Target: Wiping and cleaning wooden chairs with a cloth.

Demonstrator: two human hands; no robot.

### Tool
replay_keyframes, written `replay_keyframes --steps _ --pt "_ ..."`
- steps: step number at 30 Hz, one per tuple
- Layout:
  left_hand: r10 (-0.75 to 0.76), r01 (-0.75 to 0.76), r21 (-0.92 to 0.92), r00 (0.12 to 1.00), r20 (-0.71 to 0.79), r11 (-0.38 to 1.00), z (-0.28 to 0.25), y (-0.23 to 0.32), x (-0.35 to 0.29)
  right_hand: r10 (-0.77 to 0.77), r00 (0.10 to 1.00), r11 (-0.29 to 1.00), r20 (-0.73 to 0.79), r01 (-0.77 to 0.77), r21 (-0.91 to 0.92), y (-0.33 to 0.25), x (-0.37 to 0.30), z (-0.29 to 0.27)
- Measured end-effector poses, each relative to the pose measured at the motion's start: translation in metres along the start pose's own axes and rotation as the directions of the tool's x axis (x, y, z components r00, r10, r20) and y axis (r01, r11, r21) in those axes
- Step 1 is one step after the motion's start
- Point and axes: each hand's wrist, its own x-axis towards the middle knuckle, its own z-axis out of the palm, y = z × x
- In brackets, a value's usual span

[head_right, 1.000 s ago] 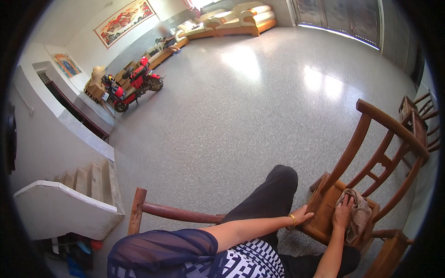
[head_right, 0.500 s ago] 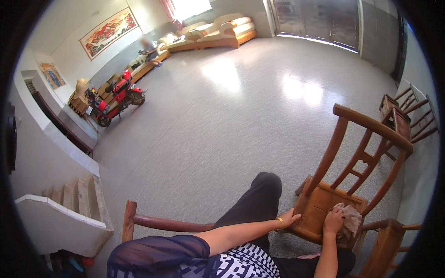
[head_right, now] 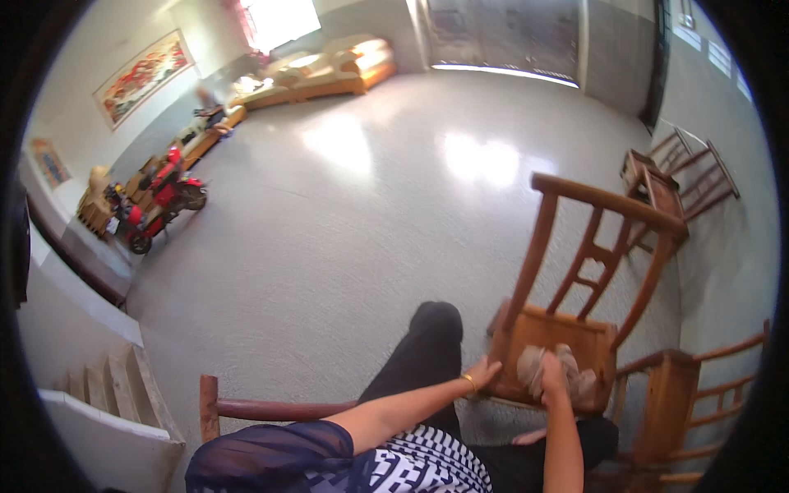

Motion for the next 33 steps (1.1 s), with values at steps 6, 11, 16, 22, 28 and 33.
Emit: replay_keyframes --steps 6,11,16,22,28,33 --pt "0.122 -0.149 -0.176 0.981 -0.152 0.973 -0.002 0.049 -0.01 -0.164 0.939 0.804 -0.303 0.306 0.511 -0.129 0.012 -0.029" --pt "0.173 -0.193 -0.046 0.944 -0.281 0.98 -0.007 0.047 -0.005 -0.491 0.808 0.712 -0.325 0.588 0.385 -0.218 0.027 0.011" --pt "0.116 -0.113 0.026 0.975 -0.189 0.993 -0.001 0.05 -0.016 -0.793 0.553 0.58 -0.257 0.813 -0.039 -0.242 0.07 0.073" --pt "0.056 -0.047 0.053 0.981 -0.187 0.998 -0.002 0.061 -0.02 -0.881 0.393 0.091 0.264 0.687 -0.721 -0.254 0.144 0.15" --pt "0.048 -0.039 0.05 0.979 -0.196 0.998 -0.005 0.064 -0.016 -0.733 0.49 -0.137 0.473 0.575 -0.807 -0.268 0.167 0.152" --pt "0.023 -0.016 0.038 0.984 -0.174 0.999 -0.005 0.062 -0.015 -0.722 0.536 -0.124 0.437 0.522 -0.844 -0.28 0.176 0.146"
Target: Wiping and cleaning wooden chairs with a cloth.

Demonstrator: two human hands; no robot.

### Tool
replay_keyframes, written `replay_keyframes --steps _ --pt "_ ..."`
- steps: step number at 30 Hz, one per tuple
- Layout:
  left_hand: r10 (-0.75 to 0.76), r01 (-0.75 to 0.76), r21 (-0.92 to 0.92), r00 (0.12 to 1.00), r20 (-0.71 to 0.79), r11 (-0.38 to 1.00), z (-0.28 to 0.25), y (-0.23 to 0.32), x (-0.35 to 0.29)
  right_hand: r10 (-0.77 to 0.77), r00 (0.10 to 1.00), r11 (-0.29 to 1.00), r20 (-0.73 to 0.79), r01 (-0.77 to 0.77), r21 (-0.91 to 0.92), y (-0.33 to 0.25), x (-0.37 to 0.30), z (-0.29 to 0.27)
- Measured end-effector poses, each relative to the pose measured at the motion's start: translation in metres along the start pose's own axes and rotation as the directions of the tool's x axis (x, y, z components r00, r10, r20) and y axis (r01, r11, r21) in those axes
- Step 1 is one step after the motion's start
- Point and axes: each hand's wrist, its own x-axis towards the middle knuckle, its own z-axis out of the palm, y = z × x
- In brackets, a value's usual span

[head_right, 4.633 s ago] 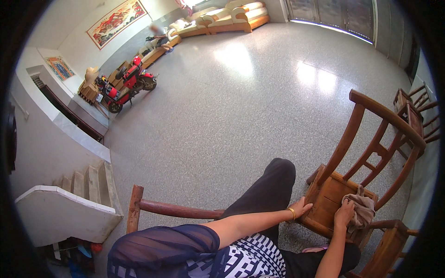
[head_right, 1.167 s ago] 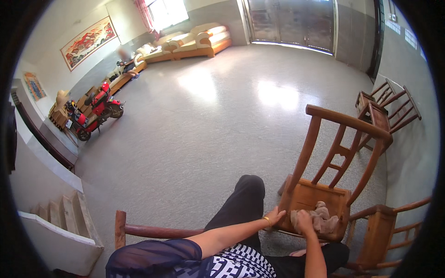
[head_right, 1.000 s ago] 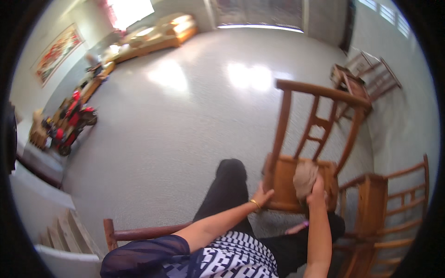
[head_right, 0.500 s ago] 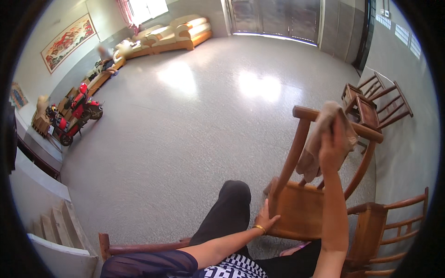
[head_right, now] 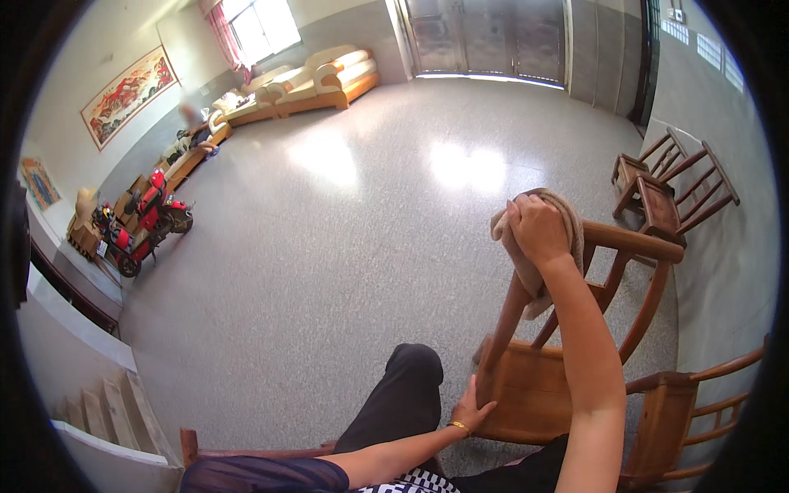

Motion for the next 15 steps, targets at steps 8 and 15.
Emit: replay_keyframes --steps 8,15 --pt "0.016 -0.015 0.038 0.999 -0.03 0.999 -0.002 0.004 0.002 0.109 0.992 0.975 -0.065 -0.119 -0.19 0.049 -0.003 -0.014" --pt "0.025 -0.023 0.052 0.999 -0.035 0.998 0.0 0.004 0.006 0.159 0.983 0.957 -0.096 -0.178 -0.23 0.097 -0.023 -0.049"
